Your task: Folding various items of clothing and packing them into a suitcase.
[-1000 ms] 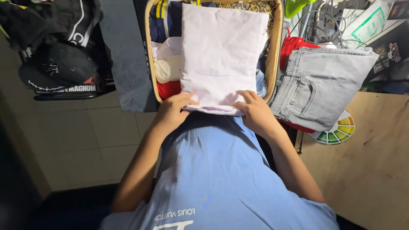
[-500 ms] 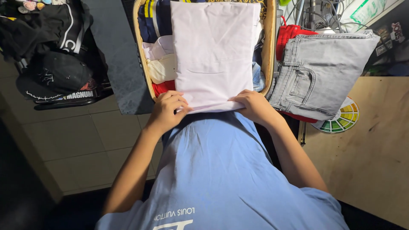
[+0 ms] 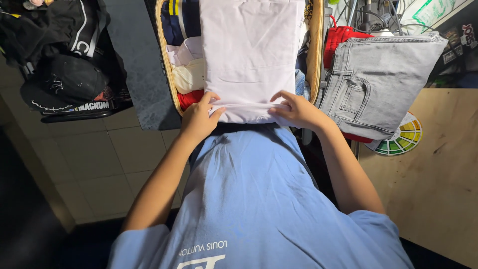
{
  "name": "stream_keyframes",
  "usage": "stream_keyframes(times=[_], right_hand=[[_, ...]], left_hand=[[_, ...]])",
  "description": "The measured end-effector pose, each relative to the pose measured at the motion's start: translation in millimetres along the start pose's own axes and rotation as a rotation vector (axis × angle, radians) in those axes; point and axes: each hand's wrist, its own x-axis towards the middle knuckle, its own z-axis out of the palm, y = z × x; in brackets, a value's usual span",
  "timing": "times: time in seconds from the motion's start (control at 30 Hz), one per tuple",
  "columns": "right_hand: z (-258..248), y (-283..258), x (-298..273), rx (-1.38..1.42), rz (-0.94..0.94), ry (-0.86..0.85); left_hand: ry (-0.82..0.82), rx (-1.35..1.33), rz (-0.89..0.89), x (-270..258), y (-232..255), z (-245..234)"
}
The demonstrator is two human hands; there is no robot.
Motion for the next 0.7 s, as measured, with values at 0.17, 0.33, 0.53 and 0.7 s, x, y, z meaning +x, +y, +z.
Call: stream_keyframes(times=[0.17,0.33,0.53,0.7], right_hand=[[17.2,4.7,0.2,-0.235,-0.103,0.201],[29.1,10.2,-5.1,-0.670,-0.390,0.462],[43.3,7.2,-10.2,-0.783,-0.712,0.532],[44.0,20.5,5.1,-0.707,-0.638,0.474]], left_hand=[[0.115,0.267,0.111,-14.2,-8.4,22.0],[0.097,0.609,0.556,-18.0,-4.3,11.7],[0.027,0.495,0.637,-7.2,-3.9,4.5],[-0.073,0.510,0.514,12.3,-16.4,14.5]])
